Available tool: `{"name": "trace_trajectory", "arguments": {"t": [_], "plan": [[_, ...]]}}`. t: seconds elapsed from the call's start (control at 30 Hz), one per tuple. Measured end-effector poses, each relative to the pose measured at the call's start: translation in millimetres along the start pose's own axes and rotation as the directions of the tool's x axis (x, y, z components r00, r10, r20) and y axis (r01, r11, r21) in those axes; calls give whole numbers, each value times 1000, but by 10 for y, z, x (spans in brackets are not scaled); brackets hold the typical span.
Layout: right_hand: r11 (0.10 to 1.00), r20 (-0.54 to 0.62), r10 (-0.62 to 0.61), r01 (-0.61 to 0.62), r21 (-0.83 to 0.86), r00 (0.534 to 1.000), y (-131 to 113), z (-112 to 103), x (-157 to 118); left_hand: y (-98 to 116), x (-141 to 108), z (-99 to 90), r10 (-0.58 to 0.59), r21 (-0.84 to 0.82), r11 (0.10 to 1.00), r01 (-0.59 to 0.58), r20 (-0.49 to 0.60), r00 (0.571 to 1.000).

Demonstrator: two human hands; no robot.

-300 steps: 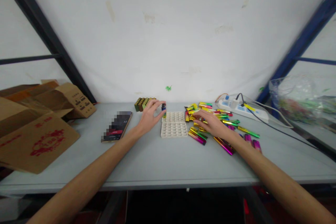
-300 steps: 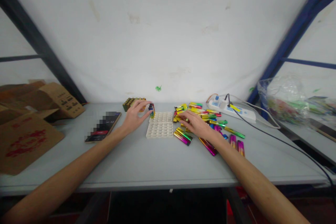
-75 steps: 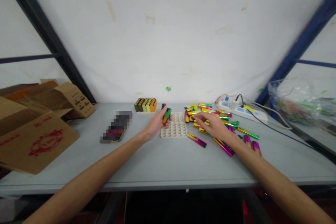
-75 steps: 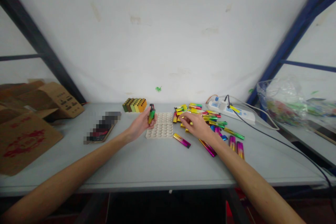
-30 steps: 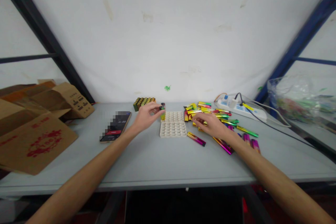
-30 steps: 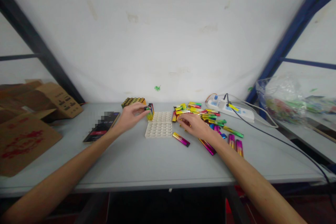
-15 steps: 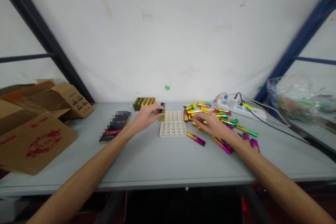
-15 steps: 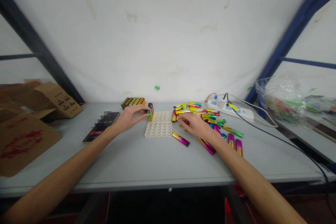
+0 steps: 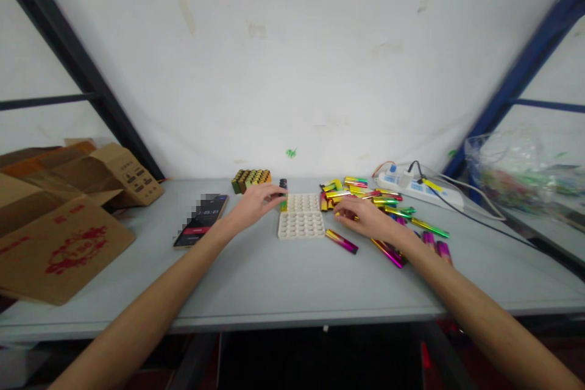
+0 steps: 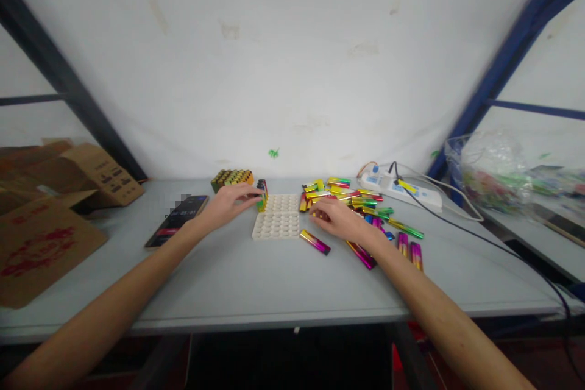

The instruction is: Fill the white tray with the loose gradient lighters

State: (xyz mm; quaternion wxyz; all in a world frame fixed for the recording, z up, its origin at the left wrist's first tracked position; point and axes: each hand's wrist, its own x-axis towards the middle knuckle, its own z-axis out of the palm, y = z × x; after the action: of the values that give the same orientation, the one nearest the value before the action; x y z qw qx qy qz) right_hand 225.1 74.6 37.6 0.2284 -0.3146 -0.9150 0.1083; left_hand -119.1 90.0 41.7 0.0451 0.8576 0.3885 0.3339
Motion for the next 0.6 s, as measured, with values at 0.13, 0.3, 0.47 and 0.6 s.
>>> {"name": "trace_trajectory", "arguments": {"t": [0.13,0.3,0.47,0.6], "plan": [[999,135,-2,7,-35,991,-34,0,-35,-43,-7,32,113,128,986,-104,-60,992],[995,216,31,-9,-101,976,-87,-3,-61,-8,-24,49,140,164,978,-128,-66,988],[995,179,98,-91,-48,979,-77,5,-32,166,-16,50,106,180,981,-70,-199,974],[986,65,126,-132,106,990,-48,-8,-16,337,-10,60,128,168,982,-80,-292,948]]}}
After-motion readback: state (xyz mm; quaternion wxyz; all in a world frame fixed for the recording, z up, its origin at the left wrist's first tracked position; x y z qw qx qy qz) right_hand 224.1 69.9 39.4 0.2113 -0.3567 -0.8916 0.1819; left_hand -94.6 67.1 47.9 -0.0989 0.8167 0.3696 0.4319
